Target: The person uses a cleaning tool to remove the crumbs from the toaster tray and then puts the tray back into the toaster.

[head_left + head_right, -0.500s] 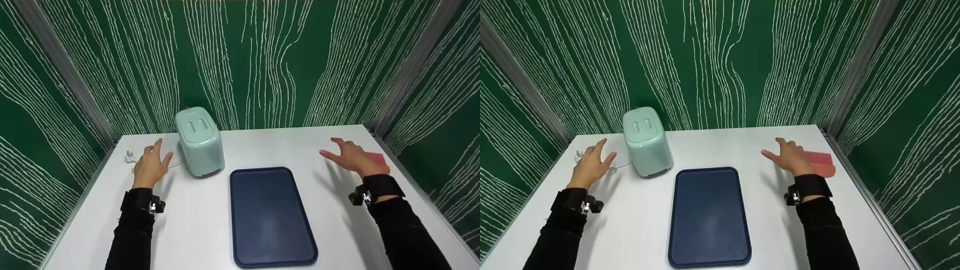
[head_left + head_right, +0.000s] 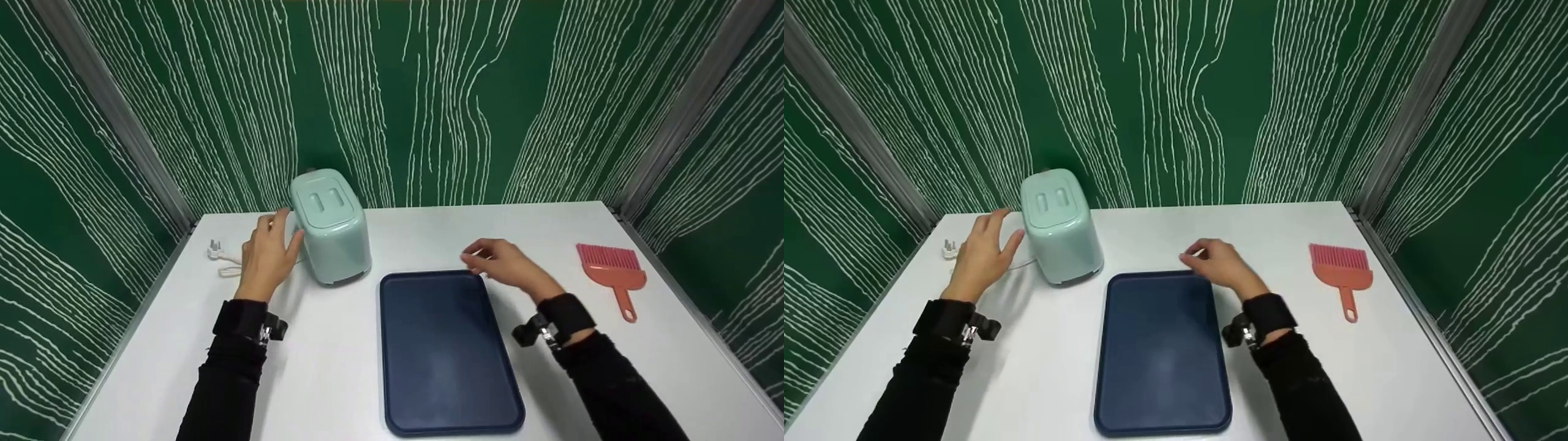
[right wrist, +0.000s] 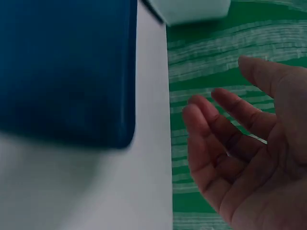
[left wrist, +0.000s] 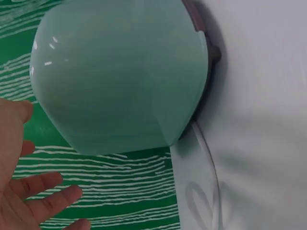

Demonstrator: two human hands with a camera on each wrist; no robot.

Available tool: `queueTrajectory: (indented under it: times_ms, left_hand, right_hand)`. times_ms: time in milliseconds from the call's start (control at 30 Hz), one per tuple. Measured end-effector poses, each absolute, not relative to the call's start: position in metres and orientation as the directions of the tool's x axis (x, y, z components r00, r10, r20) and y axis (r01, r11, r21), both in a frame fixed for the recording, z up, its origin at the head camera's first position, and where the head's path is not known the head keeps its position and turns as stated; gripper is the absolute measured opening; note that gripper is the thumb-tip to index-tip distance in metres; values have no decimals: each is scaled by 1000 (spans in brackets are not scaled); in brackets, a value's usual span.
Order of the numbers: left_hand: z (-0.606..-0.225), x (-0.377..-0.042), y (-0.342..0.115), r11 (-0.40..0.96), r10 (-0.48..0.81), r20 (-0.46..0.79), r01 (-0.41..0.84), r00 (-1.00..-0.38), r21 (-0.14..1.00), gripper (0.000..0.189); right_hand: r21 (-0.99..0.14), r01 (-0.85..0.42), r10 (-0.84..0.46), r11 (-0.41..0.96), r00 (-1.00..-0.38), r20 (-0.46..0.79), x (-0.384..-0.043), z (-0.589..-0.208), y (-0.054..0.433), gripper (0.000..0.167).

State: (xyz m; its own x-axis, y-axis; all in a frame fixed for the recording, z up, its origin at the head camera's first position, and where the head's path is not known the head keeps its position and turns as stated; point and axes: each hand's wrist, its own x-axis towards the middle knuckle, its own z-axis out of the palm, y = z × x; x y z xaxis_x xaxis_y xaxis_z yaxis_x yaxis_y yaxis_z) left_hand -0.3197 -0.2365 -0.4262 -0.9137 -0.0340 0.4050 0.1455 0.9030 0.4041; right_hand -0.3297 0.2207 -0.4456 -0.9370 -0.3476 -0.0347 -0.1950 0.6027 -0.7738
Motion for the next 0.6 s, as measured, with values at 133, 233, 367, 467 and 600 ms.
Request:
queueTrajectory:
  times_ms: [133, 233, 367, 467, 600]
  left_hand:
    - [-425, -322, -220, 902, -2, 403, 173, -915, 396, 65]
    - [-425, -323, -209, 904, 26, 398, 191, -917, 382, 67]
    - [-429, -325, -194, 907, 57, 404, 217, -913, 362, 69]
    - [-432, -327, -186, 900, 69, 416, 236, -907, 366, 69]
    - [-438, -329, -179, 891, 63, 424, 242, -903, 384, 68]
  right_hand:
    - [-869, -92, -377, 487, -919, -115, -327, -457, 181, 41]
    - [-917, -16, -405, 399, -900, -161, -324, -466, 151, 39]
    - [-960, 122, -441, 253, -869, -226, -320, -476, 113, 37]
    - [-960, 224, -458, 165, -845, -276, -318, -483, 86, 41]
    - [-940, 328, -447, 100, -829, -337, -316, -493, 53, 44]
